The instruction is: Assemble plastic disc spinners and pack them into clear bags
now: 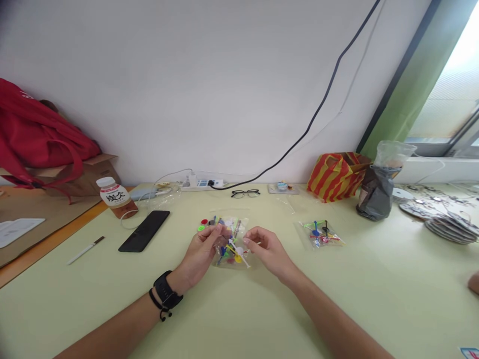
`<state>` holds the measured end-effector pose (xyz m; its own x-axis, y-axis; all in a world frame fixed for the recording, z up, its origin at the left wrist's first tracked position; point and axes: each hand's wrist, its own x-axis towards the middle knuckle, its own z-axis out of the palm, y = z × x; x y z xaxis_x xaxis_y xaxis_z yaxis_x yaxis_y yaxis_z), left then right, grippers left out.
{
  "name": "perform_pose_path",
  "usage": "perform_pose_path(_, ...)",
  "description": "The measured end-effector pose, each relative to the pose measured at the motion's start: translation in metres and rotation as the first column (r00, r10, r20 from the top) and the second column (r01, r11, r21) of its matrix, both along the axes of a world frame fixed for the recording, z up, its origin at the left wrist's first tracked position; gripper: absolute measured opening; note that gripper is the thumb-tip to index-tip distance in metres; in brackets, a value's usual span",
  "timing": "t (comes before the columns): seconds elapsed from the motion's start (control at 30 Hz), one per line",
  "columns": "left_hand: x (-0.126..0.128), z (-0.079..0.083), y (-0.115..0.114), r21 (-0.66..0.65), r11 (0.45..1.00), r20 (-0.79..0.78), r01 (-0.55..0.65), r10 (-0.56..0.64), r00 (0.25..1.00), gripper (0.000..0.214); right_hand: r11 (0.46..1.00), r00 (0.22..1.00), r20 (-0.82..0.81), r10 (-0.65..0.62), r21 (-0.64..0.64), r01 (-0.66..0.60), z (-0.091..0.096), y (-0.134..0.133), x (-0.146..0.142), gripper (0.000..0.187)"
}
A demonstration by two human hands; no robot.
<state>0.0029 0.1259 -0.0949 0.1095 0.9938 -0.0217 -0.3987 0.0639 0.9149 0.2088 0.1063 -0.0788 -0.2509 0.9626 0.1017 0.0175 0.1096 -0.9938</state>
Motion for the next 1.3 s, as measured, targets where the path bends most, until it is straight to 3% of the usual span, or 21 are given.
perform_pose_path(0.27,-0.002,0.003,-0.002,0.143,0.989,-0.158,-0.025,0.047,0.986,0.030,0.999,0.998,-0.047,-0.047,0.017,0.048,0.001,-0.002,-0.001,0.037)
perform_pose_path(0.43,-0.002,0.005,-0.004,0.223,0.969,-0.301,0.103,-0.032,0.953,0.031,0.991,0.992,-0.069,-0.106,0.071,0.111,-0.005,0.002,0.002,0.034)
perform_pose_path(0.6,-0.004,0.003,-0.001,0.190,0.948,-0.378,0.255,-0.169,0.910,0.028,0.978,0.983,-0.041,-0.181,0.102,0.184,-0.004,0.004,0.006,0.036)
perform_pose_path(0.73,-0.007,0.004,0.002,0.202,0.934,-0.418,0.295,-0.191,0.888,0.026,0.982,0.987,-0.048,-0.151,0.106,0.155,0.000,0.003,0.006,0.034)
perform_pose_path(0.9,-0.012,0.012,0.008,0.207,0.953,-0.375,0.223,-0.133,0.917,0.026,0.985,0.990,-0.050,-0.131,0.106,0.136,0.001,0.004,0.008,0.031)
perform_pose_path(1.07,-0.019,0.015,0.013,0.196,0.927,-0.453,0.321,-0.205,0.868,0.025,0.993,0.996,-0.064,-0.068,0.095,0.074,0.000,0.007,0.013,0.025)
perform_pose_path(1.3,-0.025,0.021,0.015,0.234,0.923,-0.438,0.305,-0.180,0.881,0.021,0.997,1.000,-0.026,-0.016,0.080,0.018,-0.003,0.012,0.022,0.017)
